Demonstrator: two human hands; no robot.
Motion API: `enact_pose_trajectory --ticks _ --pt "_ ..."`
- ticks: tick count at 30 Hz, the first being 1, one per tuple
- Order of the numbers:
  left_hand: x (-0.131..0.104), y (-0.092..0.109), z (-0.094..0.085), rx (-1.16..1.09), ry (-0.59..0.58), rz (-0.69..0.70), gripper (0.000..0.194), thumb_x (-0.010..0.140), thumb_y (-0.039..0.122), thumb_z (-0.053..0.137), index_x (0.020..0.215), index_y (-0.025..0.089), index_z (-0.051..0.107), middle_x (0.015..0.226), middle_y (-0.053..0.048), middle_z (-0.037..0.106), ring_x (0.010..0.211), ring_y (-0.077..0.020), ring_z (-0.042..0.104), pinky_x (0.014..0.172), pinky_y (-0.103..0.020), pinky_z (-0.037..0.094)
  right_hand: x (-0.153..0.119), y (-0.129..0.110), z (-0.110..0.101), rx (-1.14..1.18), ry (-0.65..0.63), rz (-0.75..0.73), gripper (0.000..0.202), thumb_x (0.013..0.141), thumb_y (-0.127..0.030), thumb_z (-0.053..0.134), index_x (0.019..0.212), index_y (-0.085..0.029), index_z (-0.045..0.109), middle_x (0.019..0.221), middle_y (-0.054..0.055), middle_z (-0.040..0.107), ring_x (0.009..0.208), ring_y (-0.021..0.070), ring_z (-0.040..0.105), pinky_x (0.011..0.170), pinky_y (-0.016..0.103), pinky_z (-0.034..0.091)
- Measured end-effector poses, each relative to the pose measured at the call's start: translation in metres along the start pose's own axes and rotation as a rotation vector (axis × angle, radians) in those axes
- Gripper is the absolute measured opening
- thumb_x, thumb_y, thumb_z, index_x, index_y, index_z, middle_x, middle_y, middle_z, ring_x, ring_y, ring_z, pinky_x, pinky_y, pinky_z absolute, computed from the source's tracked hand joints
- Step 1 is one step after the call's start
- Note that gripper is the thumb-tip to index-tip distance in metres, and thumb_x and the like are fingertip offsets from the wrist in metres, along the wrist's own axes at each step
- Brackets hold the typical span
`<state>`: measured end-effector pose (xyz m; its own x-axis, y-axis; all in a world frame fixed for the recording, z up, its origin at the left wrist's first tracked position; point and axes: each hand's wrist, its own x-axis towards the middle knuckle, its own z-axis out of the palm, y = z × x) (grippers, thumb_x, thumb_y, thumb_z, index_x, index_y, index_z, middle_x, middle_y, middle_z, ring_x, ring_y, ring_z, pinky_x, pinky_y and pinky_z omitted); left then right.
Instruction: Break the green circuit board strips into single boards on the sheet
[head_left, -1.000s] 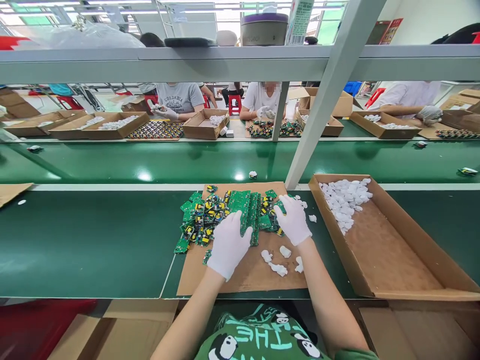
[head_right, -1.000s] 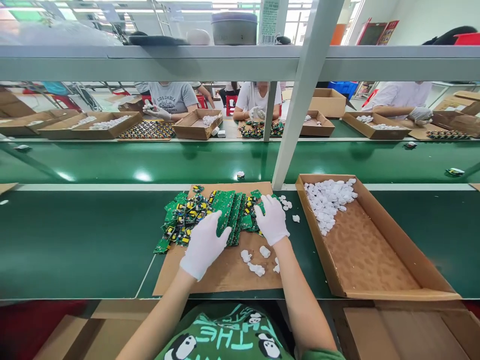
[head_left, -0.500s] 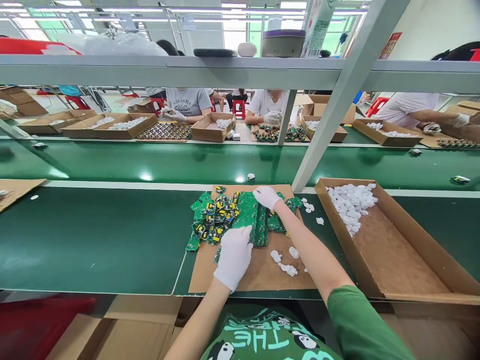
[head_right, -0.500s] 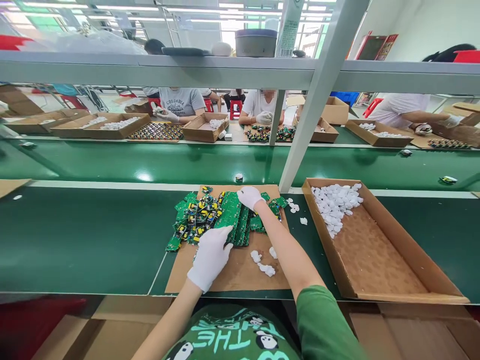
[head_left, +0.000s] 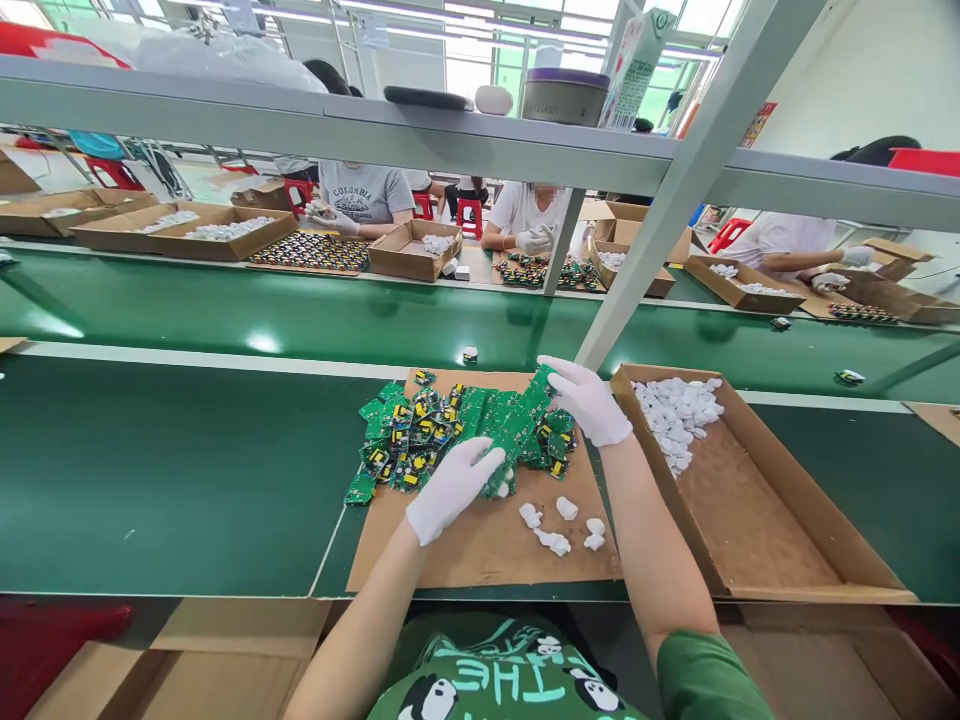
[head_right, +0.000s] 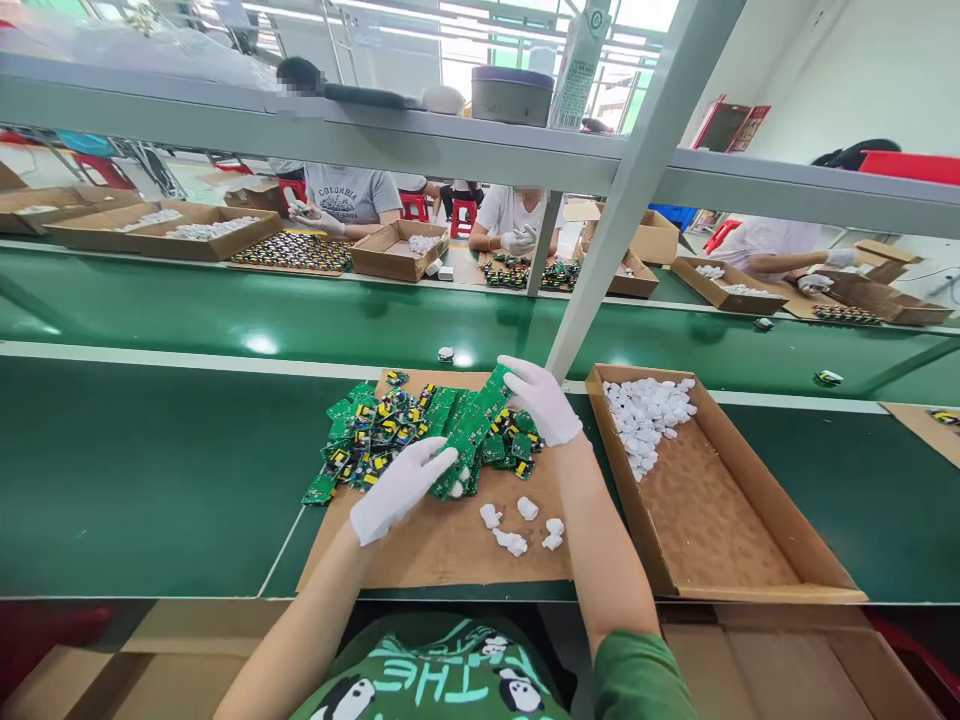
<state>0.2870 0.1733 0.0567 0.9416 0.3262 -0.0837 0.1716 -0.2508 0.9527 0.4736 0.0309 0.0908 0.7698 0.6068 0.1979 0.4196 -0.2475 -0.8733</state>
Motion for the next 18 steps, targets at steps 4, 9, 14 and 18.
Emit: enact_pose_trajectory --ticks 4,9,14,18 --pt "0.005 -0.005 0.014 -0.023 -0.06 -0.042 0.029 0.09 0.043 0.044 0.072 0.02 0.046 0.063 0.001 0.061 0.046 -0.0116 0.056 0.051 -0.024 0.046 -0.012 0.011 0.006 -0.18 0.111 -0.059 0.036 0.083 -0.034 0.058 0.112 -0.019 0.071 0.112 0.009 0.072 0.099 0.0244 0.066 0.089 0.04 0.054" --pt "0.001 -0.019 0.018 0.006 -0.009 -0.099 0.026 0.089 0.04 0.043 0.071 0.02 0.043 0.055 0.004 0.055 0.036 -0.01 0.05 0.045 -0.023 0.039 -0.016 0.034 0.02 -0.357 0.206 -0.138 0.032 0.085 -0.025 0.053 0.112 -0.018 0.071 0.111 0.014 0.07 0.109 0.028 0.061 0.103 0.047 0.044" --pt "-0.008 -0.02 0.01 -0.016 0.018 -0.084 0.031 0.091 0.046 0.039 0.073 0.021 0.043 0.062 0.004 0.057 0.042 -0.0109 0.054 0.047 -0.022 0.042 -0.016 0.049 0.016 -0.375 0.178 -0.13 0.037 0.09 -0.036 0.051 0.115 -0.016 0.068 0.12 0.015 0.068 0.113 0.0276 0.062 0.103 0.047 0.045" --pt "-0.005 -0.019 0.015 0.005 0.039 -0.057 0.036 0.09 0.05 0.042 0.068 0.021 0.041 0.058 0.005 0.055 0.038 -0.0097 0.05 0.047 -0.022 0.04 -0.029 0.044 0.026 -0.314 0.044 -0.093 0.044 0.096 -0.041 0.043 0.126 -0.016 0.063 0.072 0.004 0.073 0.06 0.018 0.067 0.064 0.032 0.058"
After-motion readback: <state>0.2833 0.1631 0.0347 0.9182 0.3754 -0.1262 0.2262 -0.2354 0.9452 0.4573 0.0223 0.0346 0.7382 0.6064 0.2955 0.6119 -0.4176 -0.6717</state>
